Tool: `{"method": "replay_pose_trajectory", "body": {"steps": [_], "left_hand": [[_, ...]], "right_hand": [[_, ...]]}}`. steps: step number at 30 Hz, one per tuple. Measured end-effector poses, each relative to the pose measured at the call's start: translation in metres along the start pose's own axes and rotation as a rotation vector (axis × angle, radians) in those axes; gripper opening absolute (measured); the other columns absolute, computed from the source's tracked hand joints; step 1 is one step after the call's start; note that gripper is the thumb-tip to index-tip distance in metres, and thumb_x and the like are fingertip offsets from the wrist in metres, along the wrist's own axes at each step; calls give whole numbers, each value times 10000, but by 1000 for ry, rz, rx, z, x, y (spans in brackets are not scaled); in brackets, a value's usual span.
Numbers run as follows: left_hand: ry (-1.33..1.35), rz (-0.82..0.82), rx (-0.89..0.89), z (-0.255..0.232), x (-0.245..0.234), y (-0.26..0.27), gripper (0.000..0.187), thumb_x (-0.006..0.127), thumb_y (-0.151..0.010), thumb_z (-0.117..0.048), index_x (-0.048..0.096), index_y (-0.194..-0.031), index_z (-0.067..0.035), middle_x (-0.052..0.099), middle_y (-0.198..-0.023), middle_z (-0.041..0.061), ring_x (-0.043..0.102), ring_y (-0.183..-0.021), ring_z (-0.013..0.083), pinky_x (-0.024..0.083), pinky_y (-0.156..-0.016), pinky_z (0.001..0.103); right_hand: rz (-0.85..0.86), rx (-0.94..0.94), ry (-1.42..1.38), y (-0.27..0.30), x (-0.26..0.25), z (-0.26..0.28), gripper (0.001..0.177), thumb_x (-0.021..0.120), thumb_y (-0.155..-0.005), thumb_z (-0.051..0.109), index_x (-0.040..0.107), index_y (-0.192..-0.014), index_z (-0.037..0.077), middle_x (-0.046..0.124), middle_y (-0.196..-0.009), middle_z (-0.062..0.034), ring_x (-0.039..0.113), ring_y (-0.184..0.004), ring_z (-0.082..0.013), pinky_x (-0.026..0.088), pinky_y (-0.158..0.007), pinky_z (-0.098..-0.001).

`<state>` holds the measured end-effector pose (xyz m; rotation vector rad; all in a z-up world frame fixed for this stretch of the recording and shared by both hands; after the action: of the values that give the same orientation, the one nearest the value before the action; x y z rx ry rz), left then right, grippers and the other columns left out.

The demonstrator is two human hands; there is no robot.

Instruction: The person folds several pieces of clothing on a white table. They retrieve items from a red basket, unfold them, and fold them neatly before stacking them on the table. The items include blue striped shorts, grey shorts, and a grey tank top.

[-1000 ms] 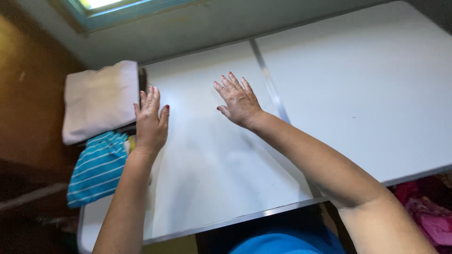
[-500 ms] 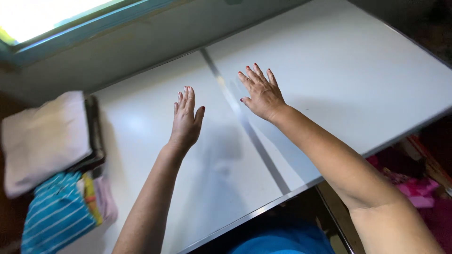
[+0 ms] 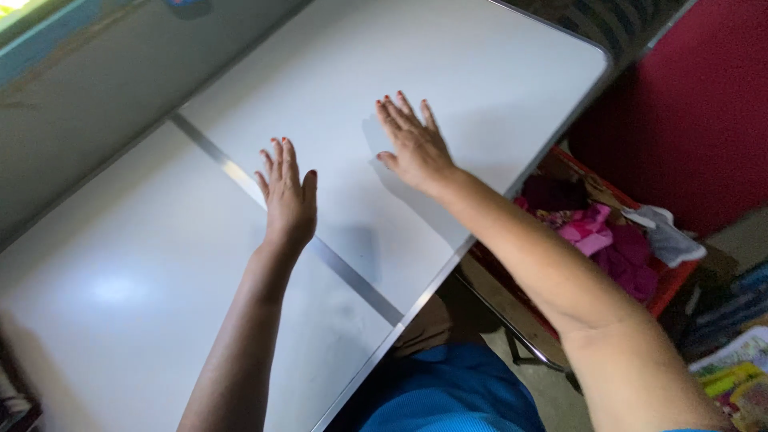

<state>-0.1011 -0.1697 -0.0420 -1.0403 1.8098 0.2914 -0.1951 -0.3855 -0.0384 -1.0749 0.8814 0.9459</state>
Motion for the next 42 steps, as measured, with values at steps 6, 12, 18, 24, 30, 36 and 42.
{"method": "replay_pose_trajectory", "body": {"steps": [6,12,18,24,30,36,42], "left_hand": [[60,249,-60,-117,13,-15,659,425,-1068,-161,87,-1616,-20,31,-1709,130,-53,-1555,296,-62,-1260,471],[131,261,249,-192,84,-13,641,467,-1076,-179,154,-1606,-2,83,-1697,195,3,-1560,374,10,-1278,504],[387,182,484,-260,139,30,734,716,-951,-150,366,-1590,-62,422,-1608,216,336,-1507,500,307,-1246,565],[134,612,540,-276,251,77,729,520,-1016,-296,214,-1652,-115,278,-1689,126,211,-1580,364,189,-1280,475],[-674,702,1004,-261,355,122,725,499,-1003,-365,259,-1632,-96,407,-1611,135,351,-1513,290,215,-1290,436],[56,928,611,-223,433,145,590,580,-946,-309,443,-1485,-112,529,-1449,109,426,-1419,335,362,-1114,558],[186,1219,377,-264,353,128,450,503,-966,-190,522,-1368,12,632,-1325,237,554,-1326,407,421,-1131,521]], "right_hand": [[101,127,84,51,-44,-84,779,579,-992,319,185,-1608,50,190,-1690,-116,91,-1540,-281,22,-1241,-553],[125,301,45,118,-82,-140,707,511,-1016,320,244,-1594,11,219,-1686,-146,84,-1549,-272,17,-1240,-528],[84,439,0,205,-61,-214,677,580,-1022,344,371,-1611,85,383,-1632,-200,247,-1548,-383,206,-1210,-613],[65,566,-100,294,-4,-240,662,688,-696,-152,627,-1326,41,457,-1564,-194,451,-1411,-381,384,-1146,-436],[295,630,243,388,126,-277,628,559,-978,99,398,-1570,236,410,-1623,19,281,-1555,-226,203,-1265,-499],[389,741,95,379,105,-254,639,482,-932,252,366,-1560,230,329,-1661,-42,297,-1524,-251,244,-1204,-515],[343,702,323,387,126,-264,305,504,-931,102,799,-999,137,789,-937,-82,769,-939,-305,591,-794,-431]]}}
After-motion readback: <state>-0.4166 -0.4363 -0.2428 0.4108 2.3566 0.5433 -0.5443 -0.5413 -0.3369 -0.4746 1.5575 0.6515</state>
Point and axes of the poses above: each hand's wrist, its own y-axis away from the middle knuckle, its own x-axis out of the palm, z = x × y, the point moved 5 cm from there along -y, towards the middle knuckle
